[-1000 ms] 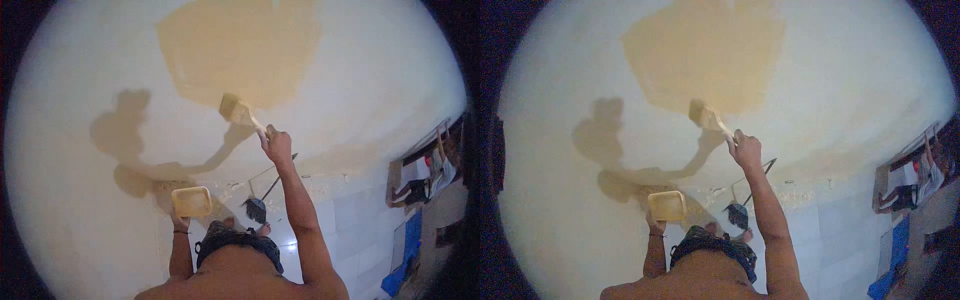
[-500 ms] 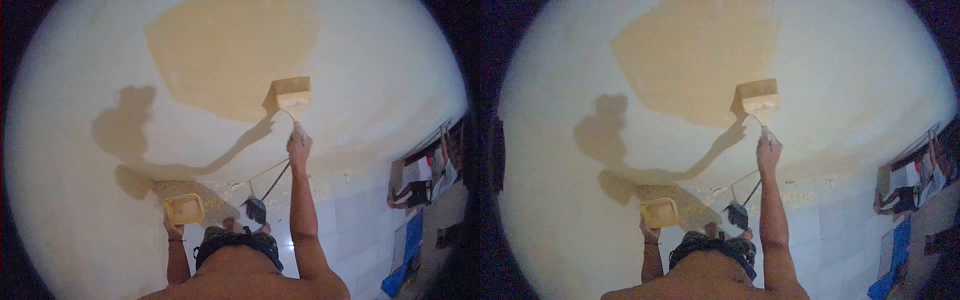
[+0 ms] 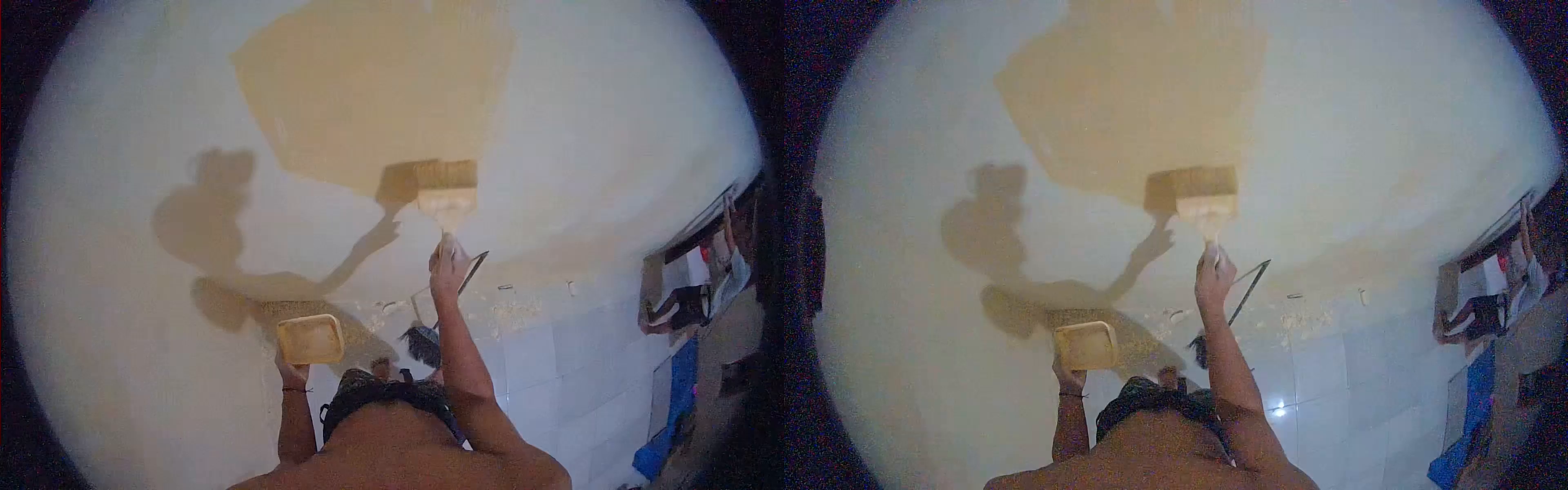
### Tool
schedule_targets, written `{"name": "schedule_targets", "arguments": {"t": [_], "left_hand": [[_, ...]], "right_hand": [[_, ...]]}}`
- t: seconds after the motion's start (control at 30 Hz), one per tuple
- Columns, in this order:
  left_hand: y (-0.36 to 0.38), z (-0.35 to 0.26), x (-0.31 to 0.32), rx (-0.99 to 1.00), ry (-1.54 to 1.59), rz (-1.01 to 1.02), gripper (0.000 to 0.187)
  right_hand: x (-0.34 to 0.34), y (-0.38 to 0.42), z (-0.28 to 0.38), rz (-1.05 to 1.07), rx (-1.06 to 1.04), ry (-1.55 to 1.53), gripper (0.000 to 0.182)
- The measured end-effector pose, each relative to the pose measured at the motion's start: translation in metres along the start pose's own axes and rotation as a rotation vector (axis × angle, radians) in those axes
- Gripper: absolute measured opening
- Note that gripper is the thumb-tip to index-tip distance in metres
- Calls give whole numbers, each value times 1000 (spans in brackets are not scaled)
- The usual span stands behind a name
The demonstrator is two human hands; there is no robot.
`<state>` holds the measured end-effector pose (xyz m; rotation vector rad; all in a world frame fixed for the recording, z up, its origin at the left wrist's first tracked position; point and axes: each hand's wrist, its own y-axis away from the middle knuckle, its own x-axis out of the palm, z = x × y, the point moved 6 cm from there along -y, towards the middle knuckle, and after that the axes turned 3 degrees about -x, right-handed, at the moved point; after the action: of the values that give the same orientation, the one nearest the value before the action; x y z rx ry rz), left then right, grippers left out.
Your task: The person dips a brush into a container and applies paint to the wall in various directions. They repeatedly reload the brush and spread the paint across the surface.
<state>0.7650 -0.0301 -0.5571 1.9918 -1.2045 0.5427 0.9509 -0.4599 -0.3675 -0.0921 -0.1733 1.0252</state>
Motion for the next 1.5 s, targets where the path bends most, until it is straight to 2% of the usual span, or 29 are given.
{"name": "schedule_targets", "arguments": {"t": [0.03, 0.1, 0.13, 0.17, 0.3, 0.37, 0.4, 0.47, 0.53, 0.63, 0.67, 0.77, 0.83, 0.97, 1.03, 1.13, 1.17, 1.23, 1.4, 1.5], "left_hand": [[-2, 0, -3, 0, 0, 2, 48], [-2, -2, -9, 40, -29, 28, 50], [-2, -5, -4, 45, -26, 34, 50], [2, -8, 14, 46, -25, 44, 51], [2, -9, 8, 62, -48, 16, 48], [3, -10, 19, 49, -47, 15, 49], [3, -4, 18, 29, -47, 3, 50], [-13, 6, -14, 28, -67, 33, 51], [-17, 9, -17, 25, -97, 74, 52], [-13, 10, -6, -16, -55, 68, 55], [-9, 10, -9, -10, -41, 52, 57], [-11, 9, -14, -23, -32, 54, 60], [-13, 13, -20, -41, -49, 81, 61], [-4, 4, 10, -97, -49, 132, 59], [-1, 1, 18, -94, -67, 136, 59], [0, 2, 22, -158, -3, 158, 58], [3, -3, 30, -106, -27, 160, 59], [7, -7, 39, -49, -47, 164, 59], [11, -11, 48, -76, -38, 107, 61], [6, -11, 36, -83, -35, 51, 60]], "right_hand": [[5, -12, -1, -1, -1, -1, 50], [22, -25, -31, 60, 191, -206, 50], [21, -24, -45, 28, 85, -16, 51], [23, -26, -60, 31, 73, -19, 51], [-6, 2, -60, 0, 131, 102, 52], [-28, 13, -49, -71, -118, 209, 45], [-35, 8, -42, -72, -123, 211, 45], [-50, 0, 10, -163, -382, 373, 34], [-58, -17, 66, -222, -384, 474, 29], [-57, -24, 97, -351, -480, 527, 28], [-58, -20, 88, -291, -408, 611, 26], [-47, 3, 11, -187, -467, 760, 23], [-38, 35, -18, -110, -318, 835, 21], [-48, 58, 0, -54, -267, 742, 23], [-57, 53, 49, -304, -566, 583, 29], [-60, 17, 113, -397, -511, 489, 37], [-59, 8, 113, -400, -509, 489, 37], [-49, -10, 99, -321, -466, 589, 41], [-22, 41, 18, -152, -385, 570, 41], [-10, 60, 1, -31, -261, 653, 42]]}}
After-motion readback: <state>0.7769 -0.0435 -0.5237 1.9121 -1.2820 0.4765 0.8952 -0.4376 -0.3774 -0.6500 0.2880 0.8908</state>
